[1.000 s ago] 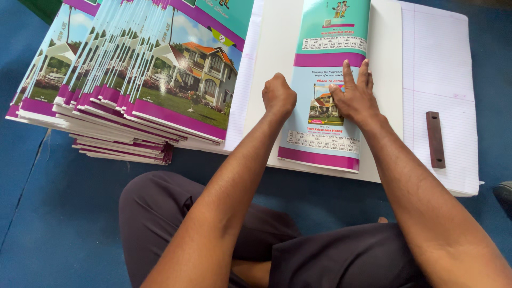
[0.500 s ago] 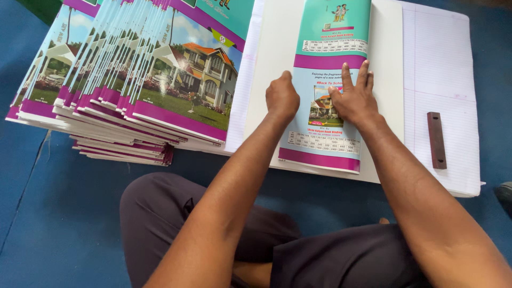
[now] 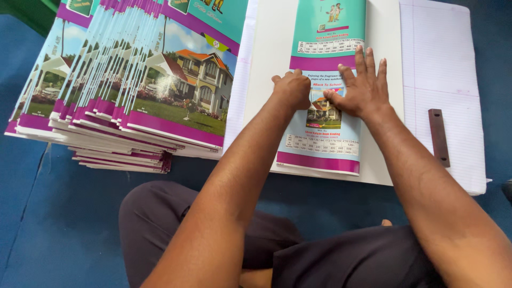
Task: The person sits on the floor and repeatedly folds a printed cover sheet around a stack of blank pages, then uses a small rectangular tool to press and crease the spine. The person repeats this process for multiple book units.
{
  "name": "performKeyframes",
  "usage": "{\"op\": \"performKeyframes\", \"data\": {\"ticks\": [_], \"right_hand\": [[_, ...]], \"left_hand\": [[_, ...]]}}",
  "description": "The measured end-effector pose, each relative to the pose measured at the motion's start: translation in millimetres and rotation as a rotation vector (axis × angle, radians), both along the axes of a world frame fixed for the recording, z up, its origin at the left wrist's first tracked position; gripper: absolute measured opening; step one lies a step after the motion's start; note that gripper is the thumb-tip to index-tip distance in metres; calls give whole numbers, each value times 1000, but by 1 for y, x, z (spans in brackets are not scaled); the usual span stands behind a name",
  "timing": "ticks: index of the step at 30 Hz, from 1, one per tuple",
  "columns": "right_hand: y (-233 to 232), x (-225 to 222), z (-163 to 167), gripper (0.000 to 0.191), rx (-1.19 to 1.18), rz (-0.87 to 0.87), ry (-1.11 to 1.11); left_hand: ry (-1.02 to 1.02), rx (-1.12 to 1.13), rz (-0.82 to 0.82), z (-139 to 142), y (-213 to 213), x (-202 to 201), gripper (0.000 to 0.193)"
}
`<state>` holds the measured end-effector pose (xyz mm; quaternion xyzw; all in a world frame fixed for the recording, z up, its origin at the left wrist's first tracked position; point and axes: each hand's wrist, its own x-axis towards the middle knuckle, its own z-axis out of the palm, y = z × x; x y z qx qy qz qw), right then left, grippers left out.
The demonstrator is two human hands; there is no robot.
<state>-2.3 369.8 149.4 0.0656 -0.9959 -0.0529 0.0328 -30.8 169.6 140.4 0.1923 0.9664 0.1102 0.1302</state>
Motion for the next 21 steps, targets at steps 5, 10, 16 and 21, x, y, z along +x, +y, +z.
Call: {"op": "performKeyframes", "data": {"ticks": [5, 10, 16, 21], "right_hand": [[12, 0, -9, 125, -141, 24, -37], [12, 3, -20, 125, -133, -12, -97], [9, 11, -23, 123, -156, -37, -130], [7, 19, -28, 121, -200, -43, -132]], "left_hand": [[-34, -38, 10, 20, -3, 9, 55], [-62, -17, 43, 25, -2, 14, 74], [-44, 28, 95, 24, -2, 17, 102], [-70, 2, 107, 24, -2, 18, 107]]}}
